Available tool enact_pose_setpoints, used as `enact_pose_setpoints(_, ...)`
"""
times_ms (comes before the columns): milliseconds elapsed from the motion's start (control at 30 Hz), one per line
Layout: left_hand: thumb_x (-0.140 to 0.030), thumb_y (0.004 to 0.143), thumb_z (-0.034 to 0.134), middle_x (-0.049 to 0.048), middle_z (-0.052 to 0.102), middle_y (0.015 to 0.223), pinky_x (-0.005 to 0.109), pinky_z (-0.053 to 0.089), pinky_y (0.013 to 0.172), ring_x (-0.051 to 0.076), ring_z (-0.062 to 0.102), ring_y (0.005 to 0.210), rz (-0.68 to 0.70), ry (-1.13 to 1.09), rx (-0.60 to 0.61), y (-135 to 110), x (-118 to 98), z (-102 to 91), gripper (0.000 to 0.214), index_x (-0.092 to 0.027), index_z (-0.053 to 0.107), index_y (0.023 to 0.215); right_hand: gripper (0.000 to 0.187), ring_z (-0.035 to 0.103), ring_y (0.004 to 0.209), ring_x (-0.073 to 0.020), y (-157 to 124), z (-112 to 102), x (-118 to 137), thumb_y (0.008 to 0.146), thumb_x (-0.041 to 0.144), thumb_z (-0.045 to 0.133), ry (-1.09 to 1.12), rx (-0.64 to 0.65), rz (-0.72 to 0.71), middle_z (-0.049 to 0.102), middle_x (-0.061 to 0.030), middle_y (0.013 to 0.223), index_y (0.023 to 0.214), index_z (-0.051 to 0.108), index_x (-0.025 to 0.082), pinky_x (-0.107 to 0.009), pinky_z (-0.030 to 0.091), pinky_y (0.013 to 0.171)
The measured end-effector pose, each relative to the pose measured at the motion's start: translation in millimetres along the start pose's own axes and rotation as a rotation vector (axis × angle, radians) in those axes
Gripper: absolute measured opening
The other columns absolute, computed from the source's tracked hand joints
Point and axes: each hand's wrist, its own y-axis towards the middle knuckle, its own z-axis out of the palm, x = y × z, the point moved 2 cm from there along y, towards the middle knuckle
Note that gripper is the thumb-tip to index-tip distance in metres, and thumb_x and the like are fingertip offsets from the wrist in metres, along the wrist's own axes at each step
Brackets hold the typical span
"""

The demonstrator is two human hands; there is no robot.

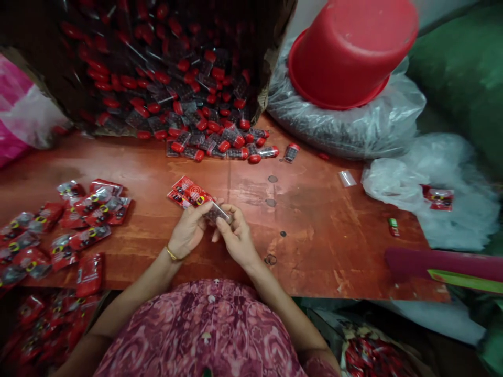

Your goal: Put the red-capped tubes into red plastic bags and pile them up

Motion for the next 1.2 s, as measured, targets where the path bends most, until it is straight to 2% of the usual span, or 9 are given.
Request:
enact_pose_setpoints(300, -0.031, 0.060, 0.074, -0.0018, 0.057, 0.055, 0.021, 0.040, 0.041, 0.008, 0.049, 0.045, -0.142, -0.062, 0.159, -4, 9, 3.2, 0.023, -0.013, 0.060, 0.063, 0.038, 0.045, 0.035, -0.0075, 9, -6, -3, 0.069, 0.054, 0.065, -0.042, -0.016, 0.047, 0.052, 0.0086, 0.050, 0.074, 0.045, 0.022, -0.019, 0.035, 0.035)
enact_pose_setpoints(467, -0.028, 0.055, 0.079, 0.0011, 0.067, 0.069, 0.020, 0.048, 0.062, 0.009, 0.060, 0.062, -0.212, -0.128, 0.065, -8, -1, -11.3, 0.026, -0.012, 0.066, 0.070, 0.044, 0.038, 0.041, -0.0070, 31, -9, -5, 0.058, 0.054, 0.075, -0.454, -0.032, -0.185, 0.044, 0.0078, 0.046, 0.058, 0.046, 0.020, -0.020, 0.033, 0.042)
enact_pose_setpoints(600, -0.033, 0.058, 0.079, 0.0032, 0.070, 0.069, 0.025, 0.052, 0.069, 0.015, 0.066, 0.068, -0.148, -0.096, -0.108, -12, -23, -44.2, 0.028, -0.013, 0.065, 0.073, 0.032, 0.055, 0.067, -0.0168, 78, -12, 11, 0.073, 0.052, 0.063, -0.839, 0.123, -0.441, 0.062, -0.0035, 0.071, 0.078, 0.058, 0.020, -0.030, 0.045, 0.066)
enact_pose_setpoints(767, -0.029, 0.076, 0.065, -0.0064, 0.062, 0.053, 0.020, 0.052, 0.065, 0.006, 0.060, 0.051, 0.175, -0.333, -0.555, -10, -62, -92.4, 0.017, -0.018, 0.059, 0.065, 0.038, 0.050, 0.101, -0.0324, 157, -32, 15, 0.085, 0.037, 0.050, -1.275, -0.168, -0.420, 0.058, -0.0225, 0.112, 0.107, 0.057, 0.008, -0.048, 0.038, 0.088)
enact_pose_setpoints(933, -0.042, 0.086, 0.047, 0.0007, 0.068, 0.066, 0.022, 0.053, 0.071, 0.008, 0.064, 0.062, 0.075, -0.525, -0.606, -13, -62, -93.7, 0.033, -0.015, 0.061, 0.075, 0.032, 0.047, 0.111, -0.0281, 158, -56, -10, 0.083, 0.012, 0.038, -1.330, 0.012, -0.518, 0.057, -0.0167, 0.119, 0.109, 0.058, 0.011, -0.046, 0.036, 0.096)
enact_pose_setpoints(1000, -0.040, 0.083, 0.053, 0.0020, 0.067, 0.062, 0.023, 0.053, 0.066, 0.010, 0.064, 0.058, -0.060, -0.412, -0.541, -15, -50, -82.0, 0.030, -0.014, 0.061, 0.071, 0.035, 0.049, 0.111, -0.0240, 136, -72, -18, 0.081, 0.007, 0.034, -1.254, 0.102, -0.592, 0.061, -0.0120, 0.115, 0.103, 0.060, 0.016, -0.045, 0.037, 0.097)
enact_pose_setpoints(1067, -0.035, 0.077, 0.061, 0.0003, 0.064, 0.056, 0.023, 0.050, 0.060, 0.010, 0.060, 0.051, -0.060, -0.148, -0.476, -14, -39, -70.6, 0.023, -0.015, 0.061, 0.065, 0.036, 0.052, 0.111, -0.0222, 111, -90, -21, 0.080, 0.005, 0.032, -1.165, 0.140, -0.630, 0.064, -0.0083, 0.110, 0.095, 0.062, 0.019, -0.047, 0.039, 0.097)
enact_pose_setpoints(1133, -0.033, 0.070, 0.069, 0.0014, 0.066, 0.062, 0.024, 0.049, 0.066, 0.013, 0.062, 0.061, 0.137, 0.226, -0.436, -8, -37, -63.0, 0.017, -0.017, 0.065, 0.067, 0.036, 0.051, 0.115, -0.0228, 87, -103, -21, 0.077, 0.005, 0.034, -1.123, 0.127, -0.652, 0.066, -0.0063, 0.108, 0.091, 0.063, 0.021, -0.050, 0.039, 0.097)
enact_pose_setpoints(1200, -0.033, 0.064, 0.073, 0.0052, 0.071, 0.088, 0.031, 0.045, 0.087, 0.021, 0.063, 0.093, 0.385, 0.593, -0.414, 5, -40, -59.7, 0.018, -0.021, 0.070, 0.078, 0.034, 0.051, 0.116, -0.0237, 67, -109, -18, 0.075, 0.006, 0.037, -1.101, 0.064, -0.685, 0.065, -0.0074, 0.110, 0.091, 0.063, 0.021, -0.052, 0.040, 0.097)
